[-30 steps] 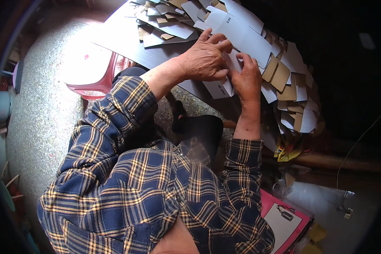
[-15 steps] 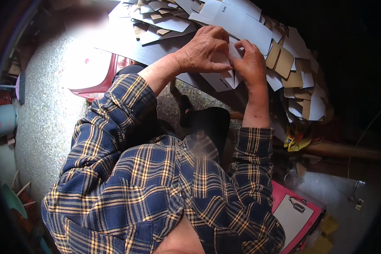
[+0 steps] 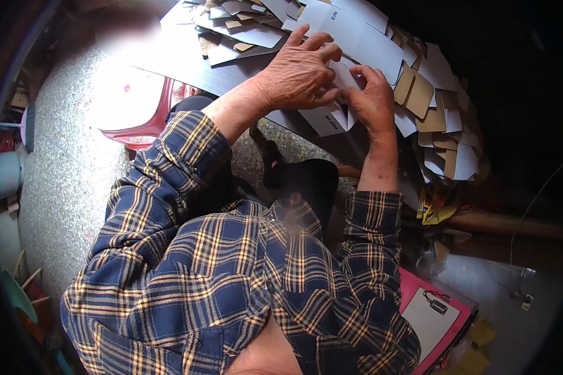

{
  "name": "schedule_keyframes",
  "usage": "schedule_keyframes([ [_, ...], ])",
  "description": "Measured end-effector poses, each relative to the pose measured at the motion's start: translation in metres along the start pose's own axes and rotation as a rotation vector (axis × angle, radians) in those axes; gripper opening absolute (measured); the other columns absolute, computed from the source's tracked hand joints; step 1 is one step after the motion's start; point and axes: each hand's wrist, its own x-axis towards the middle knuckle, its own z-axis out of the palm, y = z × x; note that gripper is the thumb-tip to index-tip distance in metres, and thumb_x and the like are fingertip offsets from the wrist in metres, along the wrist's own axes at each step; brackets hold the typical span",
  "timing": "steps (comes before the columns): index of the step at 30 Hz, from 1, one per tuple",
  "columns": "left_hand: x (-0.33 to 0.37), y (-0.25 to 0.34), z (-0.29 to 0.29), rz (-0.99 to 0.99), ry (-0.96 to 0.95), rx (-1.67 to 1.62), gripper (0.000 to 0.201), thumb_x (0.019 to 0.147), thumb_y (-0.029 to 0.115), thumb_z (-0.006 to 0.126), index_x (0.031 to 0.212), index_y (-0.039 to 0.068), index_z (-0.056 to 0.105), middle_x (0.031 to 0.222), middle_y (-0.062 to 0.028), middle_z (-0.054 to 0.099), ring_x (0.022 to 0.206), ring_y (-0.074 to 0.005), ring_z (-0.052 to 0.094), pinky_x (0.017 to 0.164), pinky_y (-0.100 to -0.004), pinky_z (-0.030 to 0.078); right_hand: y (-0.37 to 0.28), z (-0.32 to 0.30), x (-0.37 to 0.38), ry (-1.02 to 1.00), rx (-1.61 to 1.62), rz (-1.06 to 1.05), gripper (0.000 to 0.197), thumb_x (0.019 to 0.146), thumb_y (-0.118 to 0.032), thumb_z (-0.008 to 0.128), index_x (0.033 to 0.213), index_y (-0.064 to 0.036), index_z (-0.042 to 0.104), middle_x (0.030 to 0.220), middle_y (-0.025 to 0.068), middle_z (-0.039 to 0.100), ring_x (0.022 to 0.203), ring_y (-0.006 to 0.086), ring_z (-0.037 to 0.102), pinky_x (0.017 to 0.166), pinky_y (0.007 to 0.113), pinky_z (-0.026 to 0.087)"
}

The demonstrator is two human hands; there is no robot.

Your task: Folding and assembling cardboard boxes at an assembly station.

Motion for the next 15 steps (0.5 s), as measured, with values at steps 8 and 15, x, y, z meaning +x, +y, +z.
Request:
schedule_keyframes([
  [8, -0.005, 0.001, 0.007, -0.024, -0.030, -0.086, 0.026, 0.081, 0.031, 0.057, 0.078, 0.014, 0.076, 0.121, -0.0091, 0.054, 0.132, -0.0288, 0.039, 0.113, -0.0570, 0.017, 0.002, -0.003, 0.002, -0.045, -0.006, -0.050, 0.036, 0.066, -0.009, 0.067, 0.101, -0.0053, 0.066, 0.101, 0.0175, 0.063, 0.095, 0.0352, 0.062, 0.086, 0.040, 0.050],
  [15, -0.001, -0.003, 0.007, 0.017, 0.088, -0.280, 0.023, 0.074, 0.025, 0.067, 0.088, 0.008, 0.069, 0.112, -0.0114, 0.054, 0.120, -0.0306, 0.045, 0.108, -0.0447, 0.031, -0.003, -0.001, 0.005, -0.080, 0.026, -0.019, 0.038, 0.062, -0.008, 0.071, 0.100, -0.0060, 0.066, 0.099, 0.0160, 0.064, 0.094, 0.0343, 0.063, 0.085, 0.040, 0.050],
])
